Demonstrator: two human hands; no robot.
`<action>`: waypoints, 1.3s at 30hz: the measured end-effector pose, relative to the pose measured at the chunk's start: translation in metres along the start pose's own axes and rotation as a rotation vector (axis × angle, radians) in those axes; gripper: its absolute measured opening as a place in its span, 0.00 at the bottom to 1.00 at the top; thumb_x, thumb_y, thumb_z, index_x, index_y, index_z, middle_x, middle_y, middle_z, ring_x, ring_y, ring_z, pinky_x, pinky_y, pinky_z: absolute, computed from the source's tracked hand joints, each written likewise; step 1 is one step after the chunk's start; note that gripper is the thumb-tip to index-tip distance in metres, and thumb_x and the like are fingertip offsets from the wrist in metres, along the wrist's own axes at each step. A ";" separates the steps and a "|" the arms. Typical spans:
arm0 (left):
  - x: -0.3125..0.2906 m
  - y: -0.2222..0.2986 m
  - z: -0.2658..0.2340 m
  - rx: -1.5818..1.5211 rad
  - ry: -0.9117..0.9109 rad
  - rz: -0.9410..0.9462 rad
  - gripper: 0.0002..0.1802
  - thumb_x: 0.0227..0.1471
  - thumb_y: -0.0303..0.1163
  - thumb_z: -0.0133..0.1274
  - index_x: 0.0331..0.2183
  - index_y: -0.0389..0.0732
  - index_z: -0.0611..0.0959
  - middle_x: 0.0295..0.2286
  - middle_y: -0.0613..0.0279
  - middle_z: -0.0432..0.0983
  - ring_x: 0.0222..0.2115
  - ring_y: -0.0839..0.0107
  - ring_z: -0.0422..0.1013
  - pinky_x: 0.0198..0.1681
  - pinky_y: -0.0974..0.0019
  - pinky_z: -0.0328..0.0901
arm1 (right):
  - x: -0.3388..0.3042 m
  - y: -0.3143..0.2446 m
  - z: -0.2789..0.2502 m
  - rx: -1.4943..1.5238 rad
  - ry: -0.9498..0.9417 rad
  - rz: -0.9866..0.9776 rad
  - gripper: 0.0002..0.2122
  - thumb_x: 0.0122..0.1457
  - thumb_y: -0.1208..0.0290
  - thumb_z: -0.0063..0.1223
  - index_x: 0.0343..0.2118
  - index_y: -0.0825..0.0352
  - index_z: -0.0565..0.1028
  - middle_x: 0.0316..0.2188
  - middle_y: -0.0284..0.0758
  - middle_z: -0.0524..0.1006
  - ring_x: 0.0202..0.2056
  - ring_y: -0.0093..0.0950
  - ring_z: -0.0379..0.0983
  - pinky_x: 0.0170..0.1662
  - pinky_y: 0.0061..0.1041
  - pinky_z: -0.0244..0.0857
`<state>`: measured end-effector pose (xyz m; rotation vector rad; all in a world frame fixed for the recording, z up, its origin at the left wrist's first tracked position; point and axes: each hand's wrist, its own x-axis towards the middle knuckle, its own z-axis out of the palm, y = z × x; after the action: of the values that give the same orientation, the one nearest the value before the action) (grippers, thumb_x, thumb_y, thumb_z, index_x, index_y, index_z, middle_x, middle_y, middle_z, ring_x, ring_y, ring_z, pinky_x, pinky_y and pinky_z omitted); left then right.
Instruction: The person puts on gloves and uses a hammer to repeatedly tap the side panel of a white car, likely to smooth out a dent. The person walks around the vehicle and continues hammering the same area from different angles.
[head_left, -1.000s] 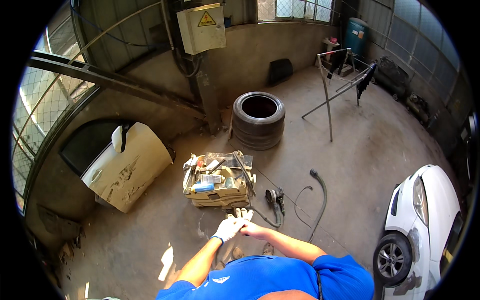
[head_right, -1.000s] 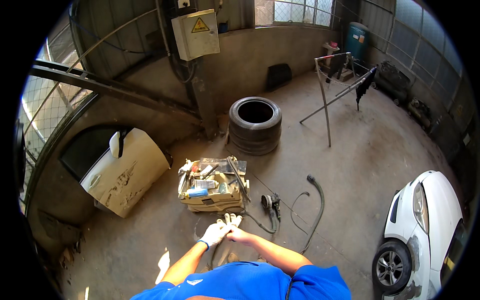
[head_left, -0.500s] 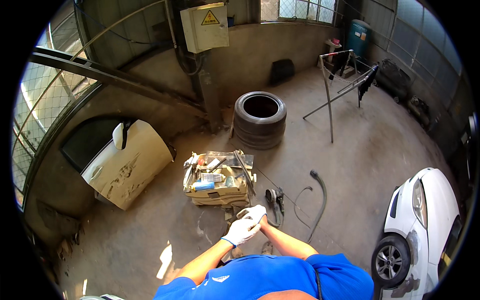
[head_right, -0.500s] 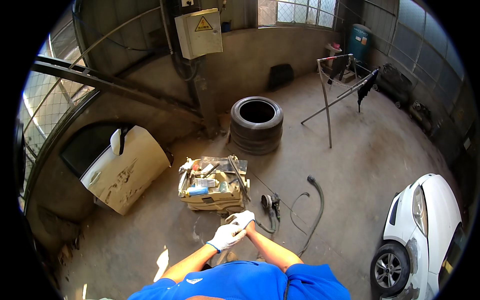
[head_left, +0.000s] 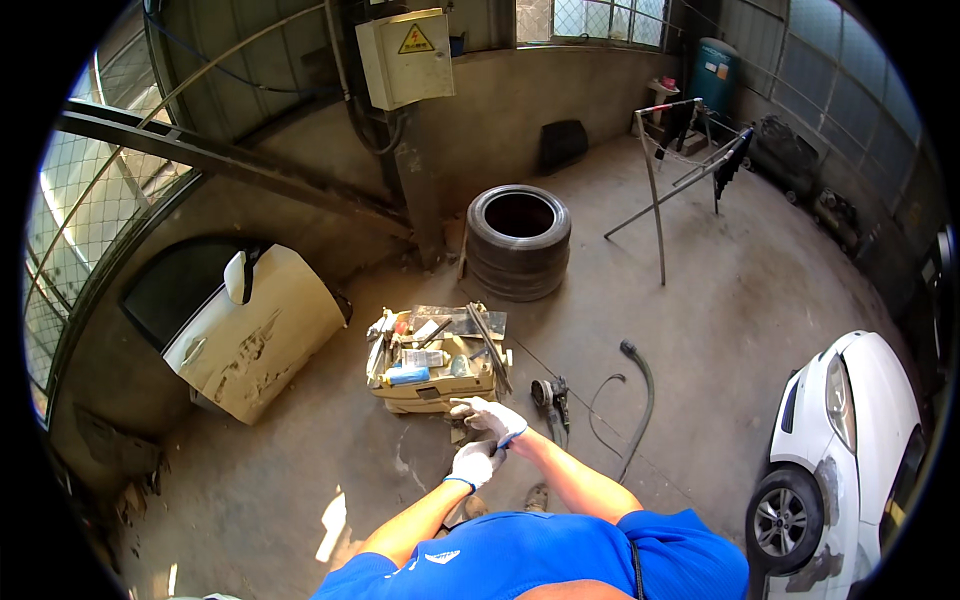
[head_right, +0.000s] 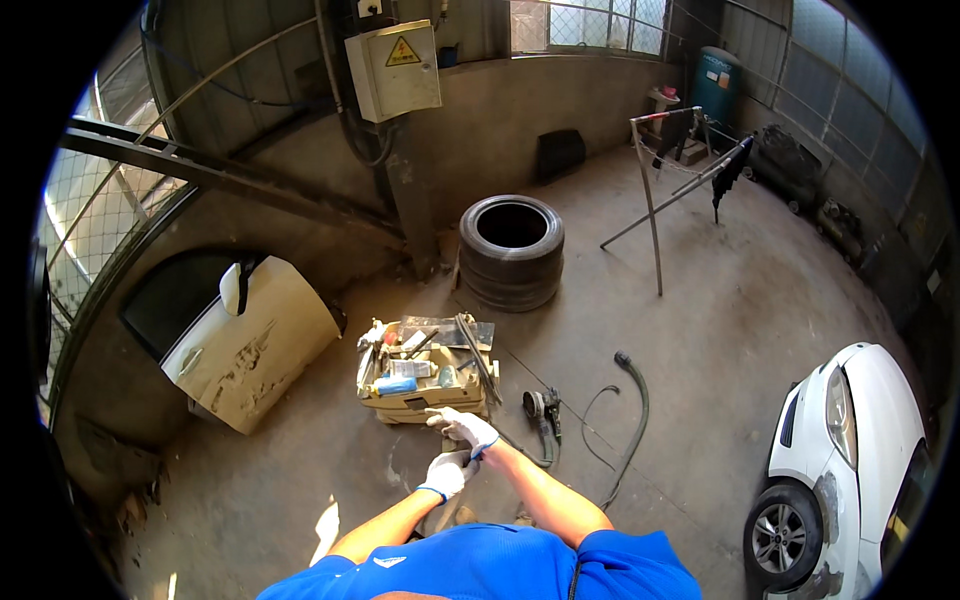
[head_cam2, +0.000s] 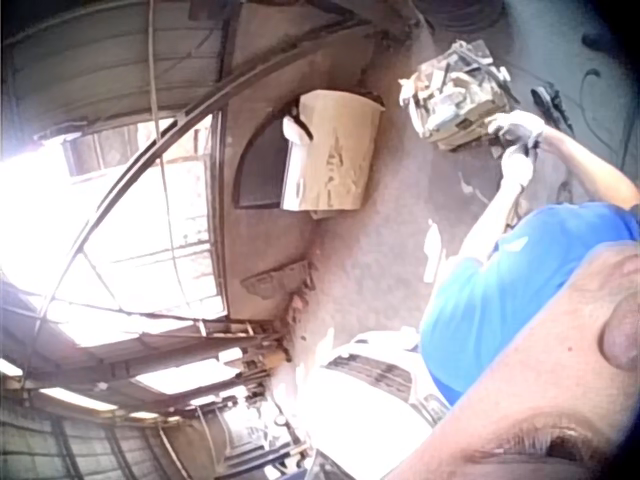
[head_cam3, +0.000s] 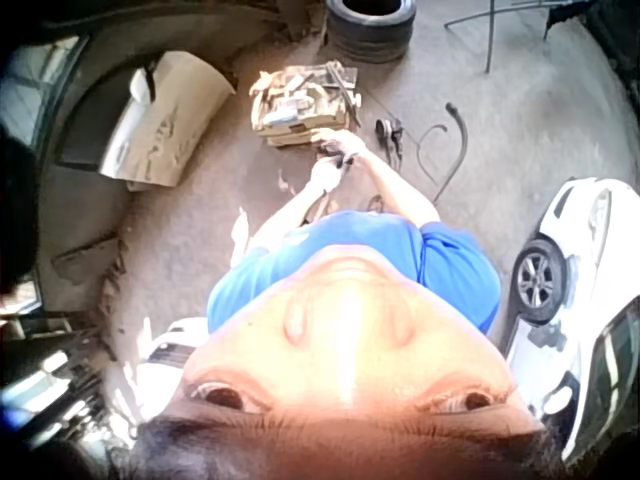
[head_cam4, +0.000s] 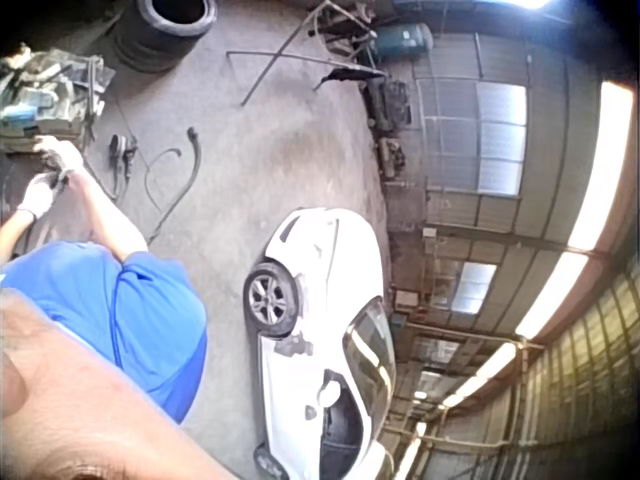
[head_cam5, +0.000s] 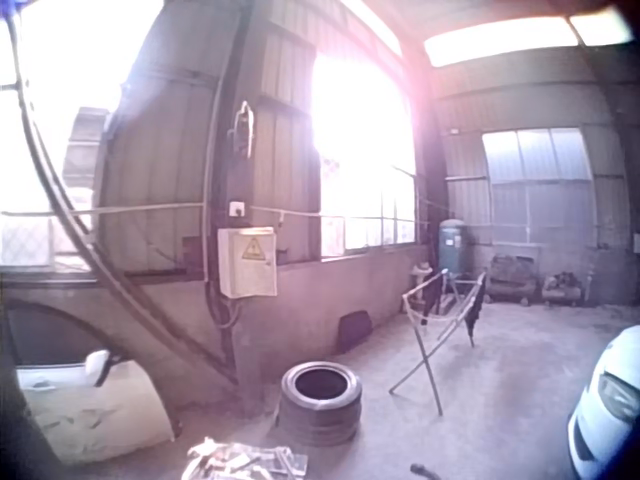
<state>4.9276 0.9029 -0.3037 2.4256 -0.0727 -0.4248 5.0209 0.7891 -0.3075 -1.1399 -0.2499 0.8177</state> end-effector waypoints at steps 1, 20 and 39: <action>0.003 0.005 0.001 0.048 -0.086 -0.014 0.22 0.56 0.50 0.47 0.34 0.43 0.85 0.33 0.46 0.81 0.36 0.46 0.77 0.42 0.47 0.69 | 0.010 0.003 -0.009 0.114 0.009 0.048 0.27 0.68 0.45 0.37 0.46 0.65 0.79 0.51 0.34 0.77 0.52 0.28 0.68 0.59 0.35 0.59; -0.003 -0.008 -0.007 0.131 0.204 0.052 0.21 0.55 0.49 0.51 0.31 0.39 0.83 0.25 0.44 0.79 0.27 0.43 0.76 0.36 0.45 0.70 | 0.018 0.021 0.017 0.166 0.261 0.213 0.27 0.63 0.45 0.51 0.55 0.62 0.73 0.53 0.36 0.76 0.58 0.34 0.65 0.63 0.38 0.54; 0.010 0.096 -0.015 -0.081 -0.089 0.253 0.21 0.49 0.51 0.56 0.31 0.42 0.84 0.29 0.49 0.81 0.33 0.53 0.77 0.39 0.56 0.70 | -0.051 0.249 -0.195 -1.438 0.137 -0.061 0.18 0.61 0.54 0.48 0.51 0.51 0.77 0.49 0.31 0.80 0.51 0.30 0.76 0.50 0.34 0.70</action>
<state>4.9477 0.8354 -0.2355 2.2801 -0.3886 -0.4108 4.9844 0.6592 -0.5981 -2.4905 -0.8208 0.4159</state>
